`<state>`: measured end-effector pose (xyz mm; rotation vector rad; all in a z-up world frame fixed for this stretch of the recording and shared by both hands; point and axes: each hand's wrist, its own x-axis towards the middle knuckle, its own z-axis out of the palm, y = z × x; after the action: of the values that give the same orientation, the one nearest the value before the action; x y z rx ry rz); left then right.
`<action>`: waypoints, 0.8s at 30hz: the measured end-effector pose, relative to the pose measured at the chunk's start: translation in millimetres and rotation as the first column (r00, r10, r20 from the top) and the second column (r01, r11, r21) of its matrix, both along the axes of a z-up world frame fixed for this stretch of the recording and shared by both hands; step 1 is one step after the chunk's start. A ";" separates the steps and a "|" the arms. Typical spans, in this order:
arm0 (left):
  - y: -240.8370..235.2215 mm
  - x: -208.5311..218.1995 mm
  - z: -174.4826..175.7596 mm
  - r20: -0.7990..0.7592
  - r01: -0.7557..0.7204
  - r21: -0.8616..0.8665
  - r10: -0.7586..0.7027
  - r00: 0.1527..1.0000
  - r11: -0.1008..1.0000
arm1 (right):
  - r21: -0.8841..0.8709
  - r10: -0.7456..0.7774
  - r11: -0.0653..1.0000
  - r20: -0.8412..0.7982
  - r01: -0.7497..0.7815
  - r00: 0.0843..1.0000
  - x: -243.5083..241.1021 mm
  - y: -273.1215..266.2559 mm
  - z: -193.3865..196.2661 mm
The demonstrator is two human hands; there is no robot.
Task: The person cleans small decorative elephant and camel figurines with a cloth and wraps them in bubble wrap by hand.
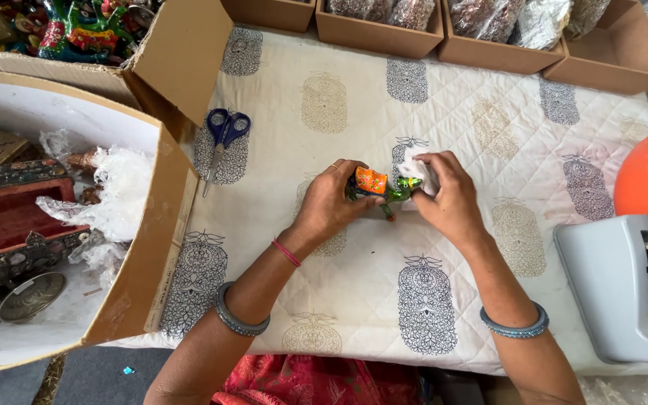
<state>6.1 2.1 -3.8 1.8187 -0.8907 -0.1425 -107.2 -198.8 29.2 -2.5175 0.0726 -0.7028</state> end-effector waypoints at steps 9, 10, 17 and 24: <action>-0.8 1.1 -2.4 0.000 0.028 -0.017 -0.028 1.000 0.999 | 0.159 -0.037 0.976 -0.549 0.148 0.835 -3.5 16.8 36.5; -0.1 1.2 -1.4 0.000 0.025 -0.018 -0.025 1.000 1.000 | 0.158 -0.035 0.977 -0.549 0.145 0.835 -3.5 8.5 25.8; -0.2 3.4 -2.2 0.004 0.083 -0.040 -0.082 0.997 0.996 | 0.619 0.346 0.759 -0.118 -0.204 0.931 -3.3 -14.6 -10.5; -0.8 5.4 -8.3 0.010 0.153 -0.099 -0.152 0.988 0.983 | 0.585 0.454 0.753 -0.130 -0.302 0.881 0.1 -31.0 -26.5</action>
<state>11.5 1.3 -12.1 1.6581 -1.0210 -0.1897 -107.1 -229.8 2.7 -1.9520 -0.1319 -0.1325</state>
